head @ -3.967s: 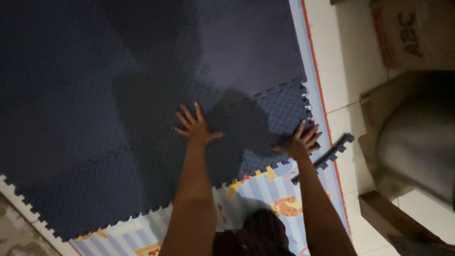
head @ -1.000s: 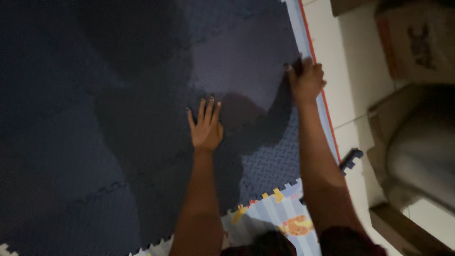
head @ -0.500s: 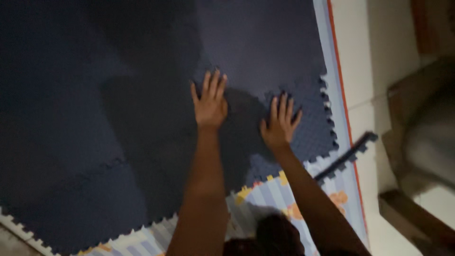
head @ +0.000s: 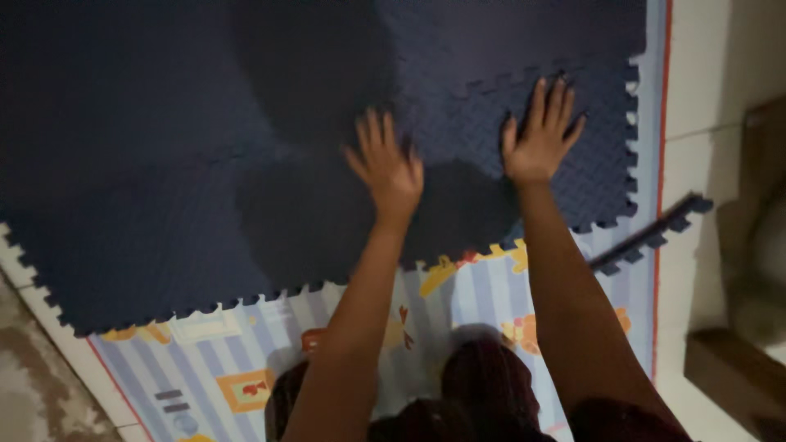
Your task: The person assembles dark blue interlocking foam floor mats on a colorful Winnie the Pooh play mat. They pick up individual tiles, align the puzzle edges, and press them together to form a larger continuous mat area.
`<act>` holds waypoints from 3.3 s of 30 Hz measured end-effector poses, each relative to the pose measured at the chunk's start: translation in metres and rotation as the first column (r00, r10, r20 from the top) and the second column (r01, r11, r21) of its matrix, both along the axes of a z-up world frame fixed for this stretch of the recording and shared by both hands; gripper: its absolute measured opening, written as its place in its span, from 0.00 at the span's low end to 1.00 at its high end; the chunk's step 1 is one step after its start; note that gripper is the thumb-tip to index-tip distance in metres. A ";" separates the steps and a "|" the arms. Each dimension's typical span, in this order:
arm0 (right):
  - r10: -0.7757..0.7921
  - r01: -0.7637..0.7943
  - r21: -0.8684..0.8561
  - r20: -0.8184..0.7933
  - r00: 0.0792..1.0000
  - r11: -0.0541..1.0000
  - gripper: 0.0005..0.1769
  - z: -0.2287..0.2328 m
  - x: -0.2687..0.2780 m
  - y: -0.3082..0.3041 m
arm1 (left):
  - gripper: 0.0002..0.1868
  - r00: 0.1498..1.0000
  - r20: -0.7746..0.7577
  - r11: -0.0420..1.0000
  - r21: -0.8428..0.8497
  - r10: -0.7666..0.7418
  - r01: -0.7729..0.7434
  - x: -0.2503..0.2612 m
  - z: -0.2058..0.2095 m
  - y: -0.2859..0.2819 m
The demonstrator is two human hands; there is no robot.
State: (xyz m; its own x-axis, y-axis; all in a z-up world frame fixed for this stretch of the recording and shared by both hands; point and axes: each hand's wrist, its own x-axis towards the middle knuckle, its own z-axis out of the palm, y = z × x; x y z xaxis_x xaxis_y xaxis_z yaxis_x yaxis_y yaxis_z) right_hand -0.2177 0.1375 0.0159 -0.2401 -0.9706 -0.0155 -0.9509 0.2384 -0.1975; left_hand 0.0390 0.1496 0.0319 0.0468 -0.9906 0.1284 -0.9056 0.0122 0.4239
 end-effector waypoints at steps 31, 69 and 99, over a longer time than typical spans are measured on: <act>-0.012 0.216 -0.564 0.342 0.939 0.797 0.26 0.226 -0.046 0.396 | 0.28 0.792 -0.573 0.809 0.352 -0.210 0.470 0.065 0.064 0.307; 0.791 0.739 -0.554 0.610 0.046 0.384 0.35 0.601 -0.391 0.216 | 0.26 0.677 -0.694 0.767 0.287 -0.246 0.574 0.028 0.106 0.304; 0.116 -0.435 0.275 0.720 0.684 0.857 0.37 0.142 0.034 0.420 | 0.49 -0.206 -0.871 0.452 0.417 0.445 -0.788 0.411 0.056 0.501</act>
State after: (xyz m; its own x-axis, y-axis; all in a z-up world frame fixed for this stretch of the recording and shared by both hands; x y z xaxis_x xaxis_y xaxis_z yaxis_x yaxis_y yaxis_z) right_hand -0.1839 0.5577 0.1580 0.2669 -0.8524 -0.4496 -0.6386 0.1930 -0.7450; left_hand 0.4497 0.6501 0.0875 0.8455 -0.3282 -0.4212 0.4229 -0.0700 0.9035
